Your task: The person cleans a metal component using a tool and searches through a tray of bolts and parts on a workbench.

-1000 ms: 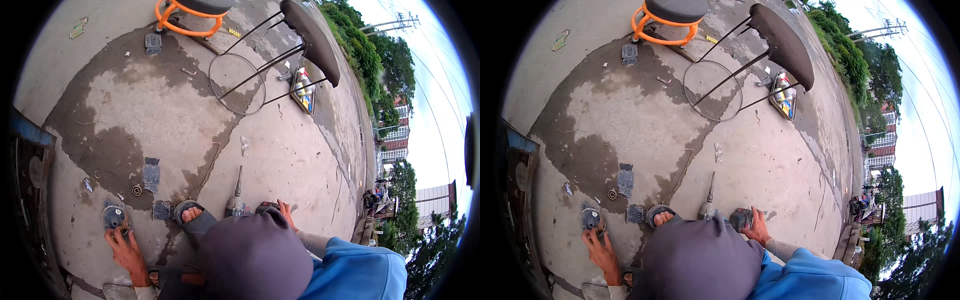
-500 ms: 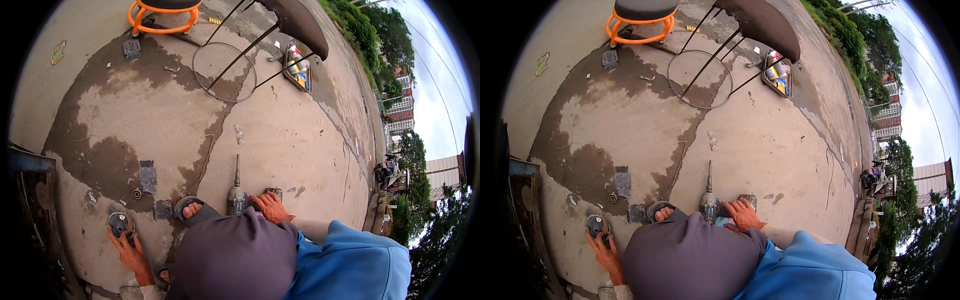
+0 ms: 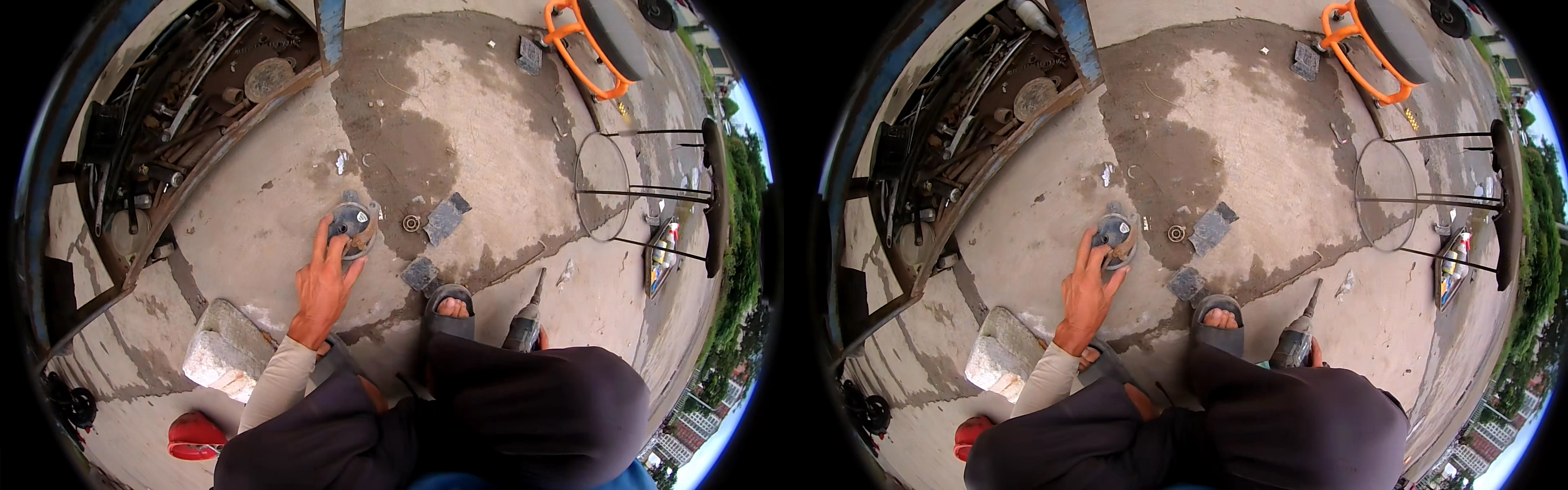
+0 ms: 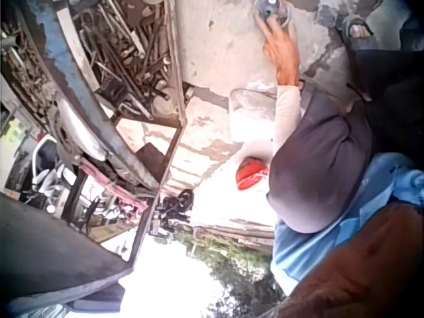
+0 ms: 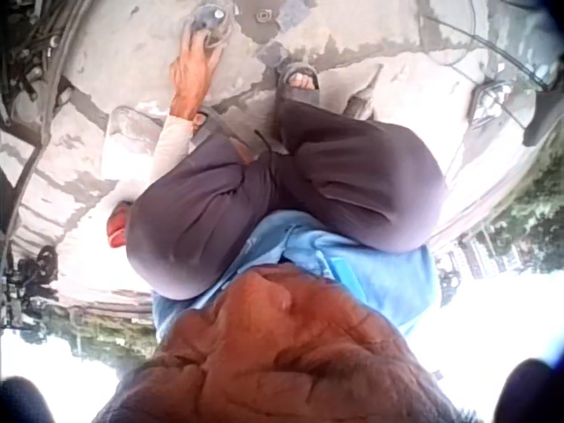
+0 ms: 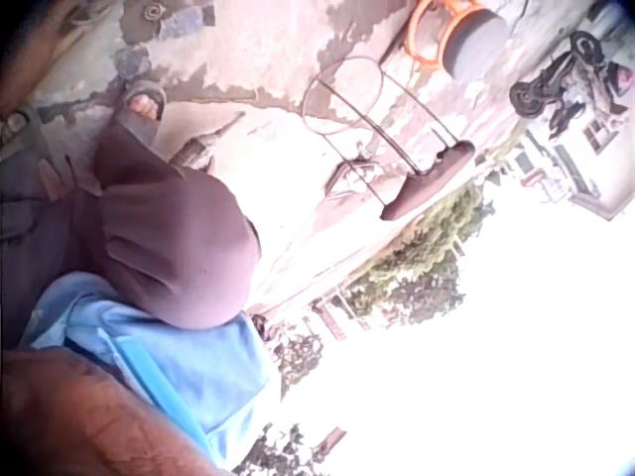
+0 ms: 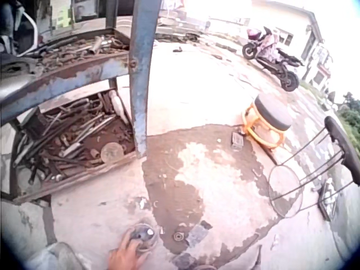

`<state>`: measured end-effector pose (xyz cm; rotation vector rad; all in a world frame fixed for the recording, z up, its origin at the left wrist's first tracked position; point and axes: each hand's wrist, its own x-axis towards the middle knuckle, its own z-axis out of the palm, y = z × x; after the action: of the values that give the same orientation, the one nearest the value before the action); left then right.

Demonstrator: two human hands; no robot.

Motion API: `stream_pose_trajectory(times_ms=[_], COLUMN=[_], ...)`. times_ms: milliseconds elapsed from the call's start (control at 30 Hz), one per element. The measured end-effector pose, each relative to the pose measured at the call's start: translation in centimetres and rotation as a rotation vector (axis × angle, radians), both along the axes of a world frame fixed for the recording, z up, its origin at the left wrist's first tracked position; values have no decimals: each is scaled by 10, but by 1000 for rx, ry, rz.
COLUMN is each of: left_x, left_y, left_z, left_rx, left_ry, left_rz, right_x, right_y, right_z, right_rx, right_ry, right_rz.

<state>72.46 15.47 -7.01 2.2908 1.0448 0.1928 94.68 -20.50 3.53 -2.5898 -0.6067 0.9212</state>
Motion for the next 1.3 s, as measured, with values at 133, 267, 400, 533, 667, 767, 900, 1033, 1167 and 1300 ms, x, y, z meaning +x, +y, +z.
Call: stream_pose_trajectory(times_ms=[133, 267, 400, 533, 667, 767, 900, 1033, 1167, 1300], left_x=[-1, -1, -6, -3, -2, -2, -1, -1, 0, -2], left_y=[11, 18, 16, 16, 15, 15, 15, 13, 15, 15], left_z=[-12, -12, -25, -3, 1, 3, 6, -3, 5, 10], left_rx=[-342, -600, -541, -580, -622, -553, -526, -428, -468, -461], left_ry=[-314, -432, -395, -367, -348, -294, -274, -318, -306, -269], left_rz=[266, 351, 350, 365, 413, 374, 351, 297, 317, 331], right_x=[35, 62, 71, 72, 63, 49, 40, 39, 35, 41], right_y=[39, 90, 137, 162, 167, 186, 194, 192, 191, 196], right_z=[18, 40, 47, 10, 3, 13, 13, 7, 5, 6], right_rx=[131, 309, 290, 531, 392, 463, 385, 400, 360, 123], right_ry=[36, 113, 24, 54, 18, 65, 194, 222, 418, 747], right_rz=[83, 216, 603, 885, 1051, 983, 858, 831, 600, 194])
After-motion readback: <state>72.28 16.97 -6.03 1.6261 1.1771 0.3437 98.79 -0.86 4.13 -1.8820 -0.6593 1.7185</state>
